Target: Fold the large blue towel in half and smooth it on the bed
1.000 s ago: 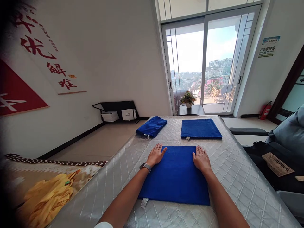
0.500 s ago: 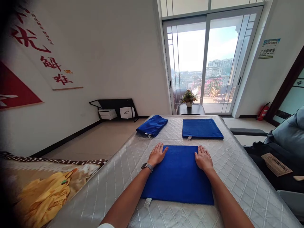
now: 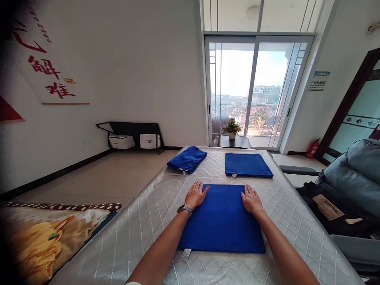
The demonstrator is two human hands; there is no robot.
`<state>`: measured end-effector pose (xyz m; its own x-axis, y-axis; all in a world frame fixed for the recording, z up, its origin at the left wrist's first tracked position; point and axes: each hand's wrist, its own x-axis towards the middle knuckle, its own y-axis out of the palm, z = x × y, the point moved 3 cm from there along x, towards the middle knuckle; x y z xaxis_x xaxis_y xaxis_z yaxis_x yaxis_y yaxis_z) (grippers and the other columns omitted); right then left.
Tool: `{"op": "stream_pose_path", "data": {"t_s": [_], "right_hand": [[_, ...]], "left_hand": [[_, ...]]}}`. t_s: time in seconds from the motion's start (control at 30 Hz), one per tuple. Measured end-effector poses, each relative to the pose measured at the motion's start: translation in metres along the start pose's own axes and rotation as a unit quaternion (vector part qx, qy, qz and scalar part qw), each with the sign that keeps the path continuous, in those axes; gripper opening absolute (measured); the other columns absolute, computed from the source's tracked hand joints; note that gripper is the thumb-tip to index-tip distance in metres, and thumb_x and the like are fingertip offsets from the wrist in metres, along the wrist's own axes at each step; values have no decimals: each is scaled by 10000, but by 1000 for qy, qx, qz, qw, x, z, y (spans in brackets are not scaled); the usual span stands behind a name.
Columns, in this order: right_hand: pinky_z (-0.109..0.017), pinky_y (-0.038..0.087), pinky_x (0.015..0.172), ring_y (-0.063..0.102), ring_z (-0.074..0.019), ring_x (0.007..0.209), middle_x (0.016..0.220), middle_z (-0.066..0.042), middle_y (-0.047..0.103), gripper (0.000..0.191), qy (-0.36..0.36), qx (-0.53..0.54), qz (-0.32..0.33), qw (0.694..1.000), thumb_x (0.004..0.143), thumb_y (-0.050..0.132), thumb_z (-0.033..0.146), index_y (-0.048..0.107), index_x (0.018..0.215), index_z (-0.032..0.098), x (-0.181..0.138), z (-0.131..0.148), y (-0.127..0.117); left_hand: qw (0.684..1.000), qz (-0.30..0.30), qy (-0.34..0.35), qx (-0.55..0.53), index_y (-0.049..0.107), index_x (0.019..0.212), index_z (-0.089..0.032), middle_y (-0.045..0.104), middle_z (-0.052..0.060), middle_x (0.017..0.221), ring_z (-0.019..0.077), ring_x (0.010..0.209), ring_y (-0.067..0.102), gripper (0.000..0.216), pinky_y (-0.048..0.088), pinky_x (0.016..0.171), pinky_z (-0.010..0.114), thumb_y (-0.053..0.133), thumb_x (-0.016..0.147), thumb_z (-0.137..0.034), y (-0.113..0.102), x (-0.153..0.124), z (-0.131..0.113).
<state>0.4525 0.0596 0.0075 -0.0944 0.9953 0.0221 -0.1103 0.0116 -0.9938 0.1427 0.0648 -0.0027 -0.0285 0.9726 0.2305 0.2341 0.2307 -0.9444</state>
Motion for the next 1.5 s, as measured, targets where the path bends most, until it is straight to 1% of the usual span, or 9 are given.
{"op": "stream_pose_path", "data": {"t_s": [0.4, 0.77, 0.83, 0.93, 1.0, 1.1, 1.2, 1.3, 1.5], "right_hand": [[-413, 90, 1224, 103, -209, 1512, 1641, -94, 154, 686, -7, -15, 4, 1000, 1008, 168, 468, 172, 1572, 79, -50, -4, 16], [-410, 61, 1226, 91, -213, 1514, 1641, -98, 137, 697, 5, 10, -4, 1000, 1004, 165, 468, 168, 1570, 63, -55, 1, 11], [-413, 56, 1226, 88, -216, 1514, 1640, -104, 136, 699, 6, 15, -4, 1000, 1003, 168, 468, 166, 1571, 61, -55, 2, 11], [-421, 56, 1226, 86, -224, 1514, 1639, -112, 135, 702, 4, 20, -6, 1000, 1001, 180, 468, 170, 1569, 56, -54, 2, 11], [-426, 61, 1226, 84, -228, 1514, 1638, -119, 136, 698, 1, 20, -10, 1000, 999, 190, 456, 175, 1567, 51, -54, 1, 12], [-425, 76, 1225, 66, -218, 1515, 1642, -99, 120, 655, -14, -8, -9, 1000, 975, 257, 344, 187, 1572, 83, -56, -2, 16], [-415, 85, 1225, 50, -216, 1515, 1644, -75, 106, 681, -37, -45, -9, 998, 920, 352, 277, 223, 1571, 123, -59, -5, 20], [-418, 85, 1227, 60, -227, 1515, 1643, -90, 120, 679, -42, -43, -20, 998, 924, 345, 292, 235, 1565, 99, -59, -6, 22], [-426, 80, 1224, 108, -232, 1512, 1638, -115, 147, 694, -10, -7, -20, 1000, 992, 217, 444, 189, 1567, 55, -52, -2, 18]], "left_hand": [[1000, -8, 3, -1, 386, 1492, -87, 361, 177, 1567, 289, 1469, 285, 860, 206, 1198, 444, 92, 957, -693, 3, 2, 3], [1000, -6, -15, 16, 279, 1542, -99, 337, 161, 1582, 282, 1489, 234, 810, 176, 1210, 451, 123, 974, -656, -1, 5, 0], [999, -39, -13, 17, 304, 1533, -96, 348, 165, 1576, 290, 1492, 224, 778, 168, 1213, 465, 139, 989, -626, -10, 2, -17], [997, -32, 56, -34, 373, 1501, -100, 427, 160, 1533, 264, 1464, 305, 738, 250, 1194, 428, 109, 1012, -585, -17, -10, -71], [986, 9, 143, -88, 387, 1495, -126, 488, 138, 1495, 217, 1414, 401, 698, 336, 1155, 372, 98, 1026, -556, -12, -26, -121], [958, 6, 266, -107, 343, 1521, -153, 442, 127, 1529, 219, 1442, 354, 642, 305, 1179, 411, 171, 1034, -534, 3, -54, -190], [952, 2, 288, -104, 278, 1552, -155, 374, 132, 1567, 231, 1469, 298, 631, 278, 1194, 447, 180, 1035, -501, 20, -74, -223], [960, 10, 259, -104, 261, 1562, -151, 351, 123, 1579, 237, 1474, 284, 662, 261, 1204, 447, 154, 1027, -526, 26, -80, -218], [972, 48, 226, -53, 312, 1545, -139, 320, 109, 1595, 245, 1499, 205, 746, 201, 1228, 443, 166, 998, -624, 13, -89, -163]]}}
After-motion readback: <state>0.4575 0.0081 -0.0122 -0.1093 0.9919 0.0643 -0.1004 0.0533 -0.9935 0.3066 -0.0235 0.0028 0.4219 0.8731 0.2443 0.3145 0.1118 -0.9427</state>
